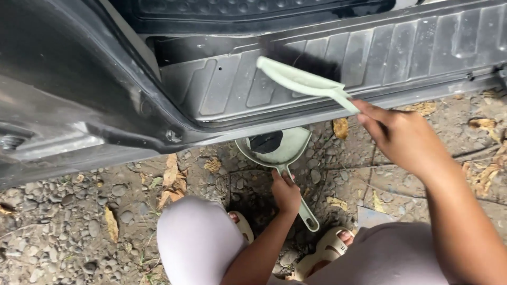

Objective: Sweeping dirt and debris from a car's door sill and interior panels using a hand brush and dustpan.

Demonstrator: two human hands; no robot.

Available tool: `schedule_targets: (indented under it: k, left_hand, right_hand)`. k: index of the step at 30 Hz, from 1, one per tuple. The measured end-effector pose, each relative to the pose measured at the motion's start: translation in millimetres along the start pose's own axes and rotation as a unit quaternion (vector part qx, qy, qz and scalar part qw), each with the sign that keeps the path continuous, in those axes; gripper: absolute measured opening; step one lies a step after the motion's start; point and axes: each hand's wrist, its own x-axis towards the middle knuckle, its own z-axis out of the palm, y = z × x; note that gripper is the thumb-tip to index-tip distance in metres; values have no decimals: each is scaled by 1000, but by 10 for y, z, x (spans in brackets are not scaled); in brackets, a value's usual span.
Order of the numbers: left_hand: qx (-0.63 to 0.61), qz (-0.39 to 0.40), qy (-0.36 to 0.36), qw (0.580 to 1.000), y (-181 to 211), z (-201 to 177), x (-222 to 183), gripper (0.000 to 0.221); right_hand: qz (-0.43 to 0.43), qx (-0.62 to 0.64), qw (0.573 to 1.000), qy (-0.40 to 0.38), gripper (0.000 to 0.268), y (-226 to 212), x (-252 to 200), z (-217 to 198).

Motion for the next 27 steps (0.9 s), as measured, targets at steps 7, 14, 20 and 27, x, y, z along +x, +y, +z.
schedule_targets:
  k: [7, 14, 20, 27]
  left_hand:
    - [-42, 0, 9, 999, 95, 65, -36, 27]
    - [-52, 18, 6, 998, 136, 46, -69, 37]
    - [-51, -4, -11, 999, 141, 64, -105, 30]
    - [9, 24, -36, 999, 151, 4, -126, 51]
  right_hand:
    - [-6, 6, 996, -86, 45, 28, 63, 405]
    - [-36, -11, 993, -113, 44, 51, -186, 81]
    - [34, -9, 999, 1, 36, 305, 43, 278]
    - [-18, 11, 997, -77, 32, -51, -212, 84]
